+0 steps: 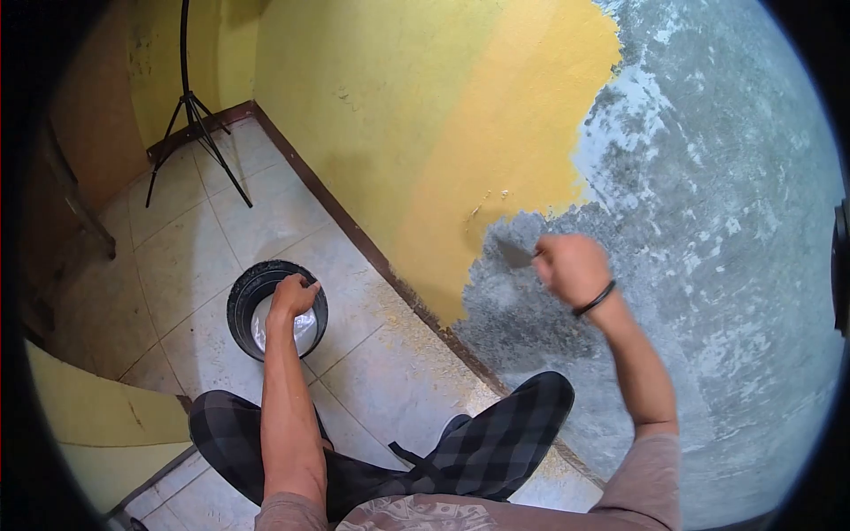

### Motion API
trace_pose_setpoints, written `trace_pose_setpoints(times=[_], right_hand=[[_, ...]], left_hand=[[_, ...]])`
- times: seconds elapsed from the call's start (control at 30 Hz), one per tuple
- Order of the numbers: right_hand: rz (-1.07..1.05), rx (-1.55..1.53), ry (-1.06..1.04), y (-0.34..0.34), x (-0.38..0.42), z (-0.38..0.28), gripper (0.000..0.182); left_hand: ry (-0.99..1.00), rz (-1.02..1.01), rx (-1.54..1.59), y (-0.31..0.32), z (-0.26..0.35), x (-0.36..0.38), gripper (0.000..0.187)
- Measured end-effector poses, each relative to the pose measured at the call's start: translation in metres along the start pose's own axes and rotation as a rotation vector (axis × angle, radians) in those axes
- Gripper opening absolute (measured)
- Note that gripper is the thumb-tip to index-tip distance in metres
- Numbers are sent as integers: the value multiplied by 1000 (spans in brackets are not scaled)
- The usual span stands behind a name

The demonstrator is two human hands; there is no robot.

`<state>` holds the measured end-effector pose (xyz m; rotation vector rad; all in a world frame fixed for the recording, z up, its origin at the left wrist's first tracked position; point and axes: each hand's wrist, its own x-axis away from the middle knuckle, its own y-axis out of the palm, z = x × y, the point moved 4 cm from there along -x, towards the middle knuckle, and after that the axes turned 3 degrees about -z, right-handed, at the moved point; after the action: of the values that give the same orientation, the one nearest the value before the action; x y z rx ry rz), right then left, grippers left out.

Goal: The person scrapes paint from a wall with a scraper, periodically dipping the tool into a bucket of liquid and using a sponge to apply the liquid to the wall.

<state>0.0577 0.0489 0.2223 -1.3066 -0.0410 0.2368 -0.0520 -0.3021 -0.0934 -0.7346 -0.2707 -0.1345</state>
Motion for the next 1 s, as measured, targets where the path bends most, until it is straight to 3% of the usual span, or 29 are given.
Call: trace_pose_setpoints(times=[0.13,0.3,0.47,0.57,0.63,0.67,0.7,0.73,0.77,0.8,0.9,0.97,1.0], right_hand=[[36,285,8,-70,-33,0,10],[-100,494,31,-73,-90,-33,11],[-232,428,53,-7,-134,-39,18],[-302,409,7,55,-150,-47,23],[-382,448,-77,137,-148,-65,19],[-361,471,-226,188,-133,-75,17],[-521,363,-132,227,-122,-94,22],[-492,166,-14,274,-106,-101,23],[-546,244,-89,323,-86,-107,31],[-624,202,-3,342,-70,-112,28],[-604,193,-81,353,-40,-110,27],[-558,336,-287,299,-36,-105,24],[-528,318,-245,252,-39,-96,23]], left_hand=[[42,-10,-18,9,12,-5,48],[68,50,4,22,9,-18,48],[42,-13,57,9,8,-5,45],[30,50,46,3,-2,-5,44],[32,88,47,0,-1,-2,44],[40,90,68,-1,1,-1,44],[48,96,92,-3,3,0,45],[66,99,109,-1,2,-3,46],[64,104,122,1,1,-3,46],[59,108,132,2,1,-3,46],[48,76,118,1,3,-4,45],[49,47,118,8,2,-8,43],[65,50,79,9,5,-11,45]])
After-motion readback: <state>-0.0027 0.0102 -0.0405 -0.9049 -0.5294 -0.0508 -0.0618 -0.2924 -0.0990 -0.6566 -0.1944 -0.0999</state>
